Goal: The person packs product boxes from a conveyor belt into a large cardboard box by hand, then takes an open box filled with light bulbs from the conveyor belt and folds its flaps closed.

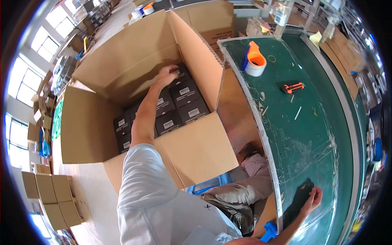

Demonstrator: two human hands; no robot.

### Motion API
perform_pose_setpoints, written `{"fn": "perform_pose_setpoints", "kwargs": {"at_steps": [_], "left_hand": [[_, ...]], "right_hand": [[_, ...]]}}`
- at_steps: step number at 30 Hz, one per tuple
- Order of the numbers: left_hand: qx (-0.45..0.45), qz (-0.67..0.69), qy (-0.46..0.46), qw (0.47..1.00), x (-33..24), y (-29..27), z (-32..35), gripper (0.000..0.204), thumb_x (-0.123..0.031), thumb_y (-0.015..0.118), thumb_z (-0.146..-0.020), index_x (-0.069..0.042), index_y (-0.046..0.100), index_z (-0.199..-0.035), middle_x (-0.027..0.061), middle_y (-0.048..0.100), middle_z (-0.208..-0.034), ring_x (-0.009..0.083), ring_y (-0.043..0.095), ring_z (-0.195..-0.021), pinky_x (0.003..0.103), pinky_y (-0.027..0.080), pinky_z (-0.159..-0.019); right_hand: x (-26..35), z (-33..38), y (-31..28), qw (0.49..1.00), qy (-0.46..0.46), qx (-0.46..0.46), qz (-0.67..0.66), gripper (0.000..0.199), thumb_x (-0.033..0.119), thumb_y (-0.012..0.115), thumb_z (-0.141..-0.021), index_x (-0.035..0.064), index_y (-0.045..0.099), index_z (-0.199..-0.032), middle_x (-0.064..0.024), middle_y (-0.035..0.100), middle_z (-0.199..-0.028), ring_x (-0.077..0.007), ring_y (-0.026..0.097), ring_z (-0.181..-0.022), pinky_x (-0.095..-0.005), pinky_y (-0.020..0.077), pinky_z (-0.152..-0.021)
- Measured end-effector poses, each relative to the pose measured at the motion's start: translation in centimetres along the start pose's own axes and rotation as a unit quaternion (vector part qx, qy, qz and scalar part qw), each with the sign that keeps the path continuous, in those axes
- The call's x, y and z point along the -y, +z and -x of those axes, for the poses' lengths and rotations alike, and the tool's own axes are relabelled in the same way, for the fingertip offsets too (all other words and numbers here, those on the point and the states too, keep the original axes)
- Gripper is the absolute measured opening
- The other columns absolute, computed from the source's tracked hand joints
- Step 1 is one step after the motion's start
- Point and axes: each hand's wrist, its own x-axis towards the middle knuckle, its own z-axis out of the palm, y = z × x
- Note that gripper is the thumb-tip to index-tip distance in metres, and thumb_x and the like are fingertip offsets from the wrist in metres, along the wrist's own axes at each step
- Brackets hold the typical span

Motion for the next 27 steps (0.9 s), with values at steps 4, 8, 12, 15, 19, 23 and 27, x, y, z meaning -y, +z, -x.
{"fn": "perform_pose_setpoints", "kwargs": {"at_steps": [4,8,12,15,19,23,27], "left_hand": [[-0.146,-0.069,-0.132,0.978,2.2,-1.5,0.8,0.055,-0.037,0.071,-0.086,-0.006,0.069,-0.132,0.0217,0.070,-0.130,0.0369,0.066,-0.126,0.045,0.050,-0.107],[-0.133,-0.113,-0.224,0.959,10.0,-10.5,4.2,0.062,-0.050,0.058,-0.095,0.002,0.069,-0.128,0.0274,0.066,-0.135,0.0408,0.060,-0.132,0.046,0.046,-0.111],[0.039,-0.221,-0.162,0.961,3.9,2.4,1.5,0.061,-0.048,0.057,-0.097,0.006,0.070,-0.124,0.0316,0.062,-0.137,0.0434,0.059,-0.132,0.045,0.047,-0.110],[0.001,-0.214,-0.143,0.966,3.2,-0.3,3.1,0.054,-0.042,0.059,-0.094,0.007,0.075,-0.110,0.0330,0.068,-0.123,0.0446,0.064,-0.123,0.048,0.052,-0.104],[0.010,-0.329,-0.085,0.941,-2.8,-0.4,3.5,0.048,-0.044,0.060,-0.093,-0.002,0.077,-0.108,0.0265,0.071,-0.120,0.0421,0.066,-0.120,0.049,0.053,-0.102],[-0.165,-0.182,0.072,0.967,-6.9,-2.5,6.3,0.032,-0.039,0.069,-0.096,-0.008,0.079,-0.102,0.0121,0.077,-0.093,0.0290,0.074,-0.085,0.039,0.057,-0.082],[-0.294,0.097,0.292,0.905,-17.0,-1.9,10.8,0.015,-0.012,0.071,-0.101,0.001,0.076,-0.100,0.0035,0.070,-0.083,0.0115,0.062,-0.078,0.029,0.053,-0.073]], "right_hand": [[0.6,0.4,-0.8,0.999,-0.025,-0.016,0.037,0.019,0.020,0.066,-0.104,0.0008,0.067,-0.100,0.0002,0.060,-0.087,-0.0092,0.049,-0.077,-0.0259,0.0418,-0.069],[-1.0,-0.8,2.5,0.999,-0.010,0.023,-0.044,0.020,0.021,0.066,-0.104,0.0008,0.067,-0.100,0.0007,0.060,-0.087,-0.0091,0.048,-0.077,-0.0261,0.0417,-0.069],[0.4,-0.3,0.0,1.000,-0.005,-0.007,0.020,0.020,0.022,0.068,-0.103,0.0020,0.068,-0.099,0.0025,0.058,-0.085,-0.0074,0.047,-0.077,-0.0243,0.0400,-0.069],[0.6,-0.3,0.9,1.000,-0.010,-0.001,-0.004,0.021,0.022,0.069,-0.103,0.0020,0.068,-0.098,0.0025,0.057,-0.084,-0.0076,0.047,-0.077,-0.0242,0.0397,-0.069],[0.6,0.5,-0.8,1.000,-0.001,-0.020,0.011,0.018,0.020,0.069,-0.102,0.0023,0.069,-0.098,0.0024,0.059,-0.085,-0.0078,0.049,-0.076,-0.0244,0.0407,-0.069],[2.3,0.2,0.4,0.999,0.025,-0.024,-0.008,0.010,0.013,0.073,-0.098,0.0026,0.072,-0.099,0.0029,0.062,-0.086,-0.0063,0.054,-0.080,-0.0229,0.0447,-0.073],[3.4,0.3,0.4,0.997,0.049,-0.057,0.002,0.010,0.011,0.076,-0.093,0.0014,0.074,-0.097,-0.0009,0.067,-0.078,-0.0080,0.060,-0.073,-0.0268,0.0500,-0.068]]}}
